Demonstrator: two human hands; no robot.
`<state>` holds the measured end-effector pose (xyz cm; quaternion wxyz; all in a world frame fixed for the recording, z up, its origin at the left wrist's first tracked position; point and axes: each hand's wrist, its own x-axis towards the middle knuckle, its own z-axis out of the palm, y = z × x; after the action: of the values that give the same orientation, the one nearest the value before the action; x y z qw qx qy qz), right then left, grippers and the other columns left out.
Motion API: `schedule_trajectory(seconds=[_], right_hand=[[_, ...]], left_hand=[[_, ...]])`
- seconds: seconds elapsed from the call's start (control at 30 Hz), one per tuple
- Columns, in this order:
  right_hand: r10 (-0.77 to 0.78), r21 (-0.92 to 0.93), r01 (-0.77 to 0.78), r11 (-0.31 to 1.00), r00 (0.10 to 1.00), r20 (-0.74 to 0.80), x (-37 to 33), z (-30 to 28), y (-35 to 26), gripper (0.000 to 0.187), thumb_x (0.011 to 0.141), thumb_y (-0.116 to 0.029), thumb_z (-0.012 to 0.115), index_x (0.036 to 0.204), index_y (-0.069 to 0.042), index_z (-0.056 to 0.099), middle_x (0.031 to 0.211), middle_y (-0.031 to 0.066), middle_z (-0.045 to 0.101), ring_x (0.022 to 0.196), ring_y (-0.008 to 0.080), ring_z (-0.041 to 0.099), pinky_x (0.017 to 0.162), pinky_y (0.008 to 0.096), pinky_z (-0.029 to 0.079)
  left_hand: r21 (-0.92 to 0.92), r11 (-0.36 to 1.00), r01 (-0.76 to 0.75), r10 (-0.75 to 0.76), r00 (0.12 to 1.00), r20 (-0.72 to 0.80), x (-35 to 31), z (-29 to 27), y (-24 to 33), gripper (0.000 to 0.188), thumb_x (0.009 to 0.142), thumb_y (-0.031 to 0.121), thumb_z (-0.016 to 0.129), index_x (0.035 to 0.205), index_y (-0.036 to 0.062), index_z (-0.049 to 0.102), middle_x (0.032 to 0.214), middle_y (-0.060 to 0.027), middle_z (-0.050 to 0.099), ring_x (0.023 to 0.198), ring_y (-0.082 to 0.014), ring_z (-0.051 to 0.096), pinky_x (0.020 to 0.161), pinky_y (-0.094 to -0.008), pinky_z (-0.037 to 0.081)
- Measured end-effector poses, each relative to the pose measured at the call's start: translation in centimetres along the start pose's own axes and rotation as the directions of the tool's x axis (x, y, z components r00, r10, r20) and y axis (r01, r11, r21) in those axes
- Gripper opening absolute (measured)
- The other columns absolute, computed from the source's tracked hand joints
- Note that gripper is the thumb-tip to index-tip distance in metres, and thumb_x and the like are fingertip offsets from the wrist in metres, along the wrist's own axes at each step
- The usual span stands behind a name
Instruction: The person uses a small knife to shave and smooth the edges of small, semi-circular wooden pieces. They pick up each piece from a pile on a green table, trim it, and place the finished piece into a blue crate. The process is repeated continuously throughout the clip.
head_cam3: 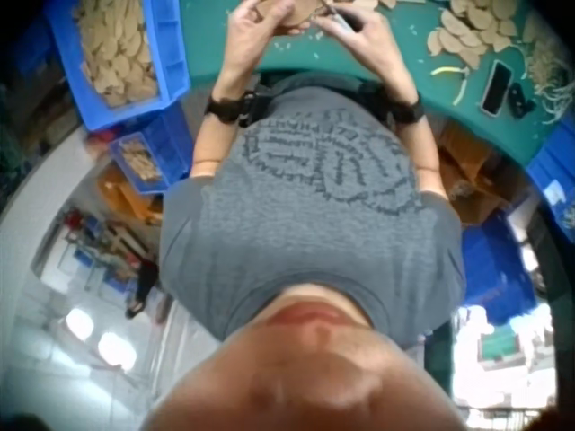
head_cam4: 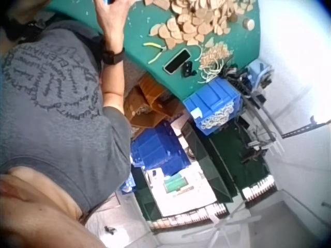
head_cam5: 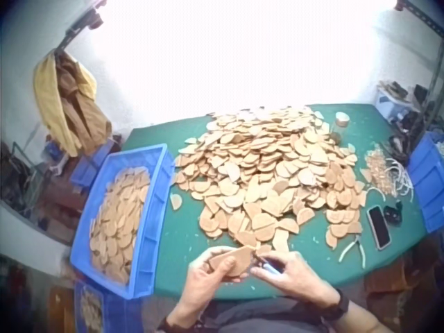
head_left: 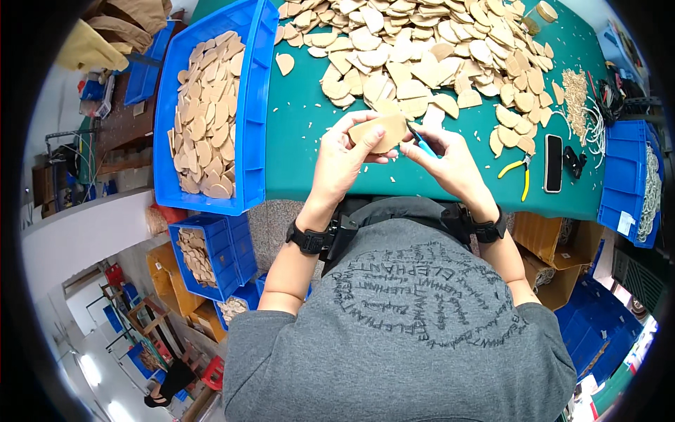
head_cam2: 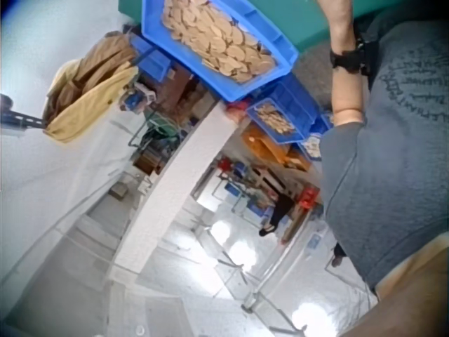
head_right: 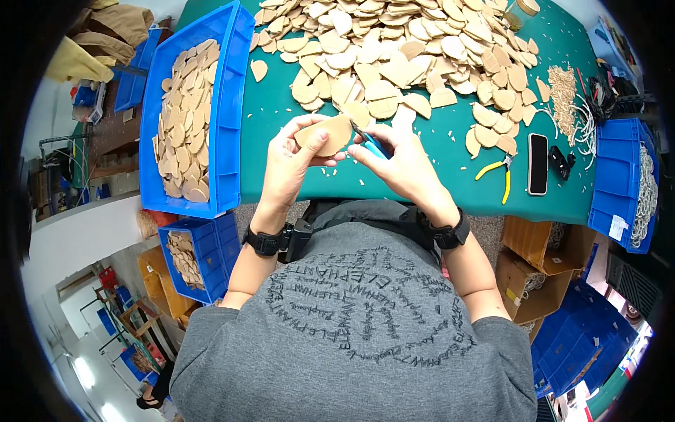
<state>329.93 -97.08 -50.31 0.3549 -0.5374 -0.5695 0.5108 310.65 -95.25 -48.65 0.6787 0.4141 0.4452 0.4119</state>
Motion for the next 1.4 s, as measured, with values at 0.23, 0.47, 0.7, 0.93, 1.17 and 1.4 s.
schedule_trajectory(seconds=[0.23,0.47,0.7,0.93,1.17,1.4], right_hand=[[0.01,-0.022,-0.01,1.0,0.999,-0.042,0.3,0.5,-0.2,0.03,0.083,-0.029,0.069,0.094,-0.001,0.066,0.071,0.0036,0.063,0.065,0.0078,0.056,0.061,0.0242,0.046],[0.048,0.001,-0.048,0.999,0.995,-0.089,1.2,1.6,-0.6,0.031,0.083,-0.03,0.07,0.092,-0.001,0.066,0.068,0.0018,0.061,0.062,0.0059,0.053,0.058,0.0232,0.045],[0.057,0.039,-0.053,0.998,0.993,-0.103,2.3,2.7,0.1,0.029,0.083,-0.028,0.07,0.093,-0.001,0.067,0.067,0.0006,0.06,0.061,0.0056,0.051,0.056,0.0223,0.042],[0.084,0.045,-0.08,0.996,0.993,-0.087,3.2,3.0,-0.2,0.026,0.082,-0.022,0.071,0.094,0.001,0.066,0.069,-0.0011,0.06,0.06,0.0038,0.049,0.053,0.021,0.039],[0.2,0.175,-0.18,0.968,0.974,-0.103,3.5,2.1,-0.9,0.021,0.084,-0.02,0.069,0.091,-0.001,0.066,0.069,-0.0035,0.059,0.06,0.0027,0.048,0.054,0.0191,0.037],[0.211,0.164,-0.192,0.968,0.972,-0.107,3.2,1.2,1.4,0.018,0.086,-0.019,0.067,0.09,-0.001,0.066,0.071,-0.0041,0.058,0.062,0.0023,0.048,0.056,0.0192,0.037]], left_hand=[[0.058,0.998,-0.039,0.039,0.999,-0.001,0.1,-0.3,0.4,0.033,0.091,0.017,0.062,0.115,-0.0029,0.053,0.099,-0.0149,0.066,0.076,-0.0188,0.069,0.063,-0.0249,0.057],[0.066,0.995,-0.073,0.072,0.997,0.017,0.9,-1.4,0.7,0.034,0.091,0.019,0.063,0.116,-0.0027,0.053,0.101,-0.0155,0.065,0.077,-0.0205,0.069,0.063,-0.0258,0.057],[0.115,0.991,-0.072,0.069,0.997,0.029,1.6,-2.7,0.9,0.035,0.091,0.019,0.063,0.117,-0.0029,0.053,0.101,-0.0154,0.065,0.077,-0.0203,0.069,0.063,-0.0261,0.057],[0.067,0.996,-0.06,0.058,0.998,0.034,2.2,-3.7,0.8,0.035,0.091,0.018,0.063,0.116,-0.0035,0.053,0.101,-0.0155,0.065,0.076,-0.0202,0.069,0.062,-0.0257,0.057],[0.085,0.992,-0.09,0.104,0.978,-0.179,1.7,-7.2,2.5,0.027,0.092,0.015,0.061,0.111,-0.002,0.055,0.097,-0.0134,0.065,0.072,-0.0185,0.068,0.06,-0.0253,0.056],[0.897,0.443,0.0,0.762,0.528,-0.376,4.6,-16.3,1.5,0.045,0.085,0.025,0.067,0.12,0.0003,0.052,0.121,-0.0167,0.051,0.118,-0.0317,0.043,0.103,-0.0428,0.031]])
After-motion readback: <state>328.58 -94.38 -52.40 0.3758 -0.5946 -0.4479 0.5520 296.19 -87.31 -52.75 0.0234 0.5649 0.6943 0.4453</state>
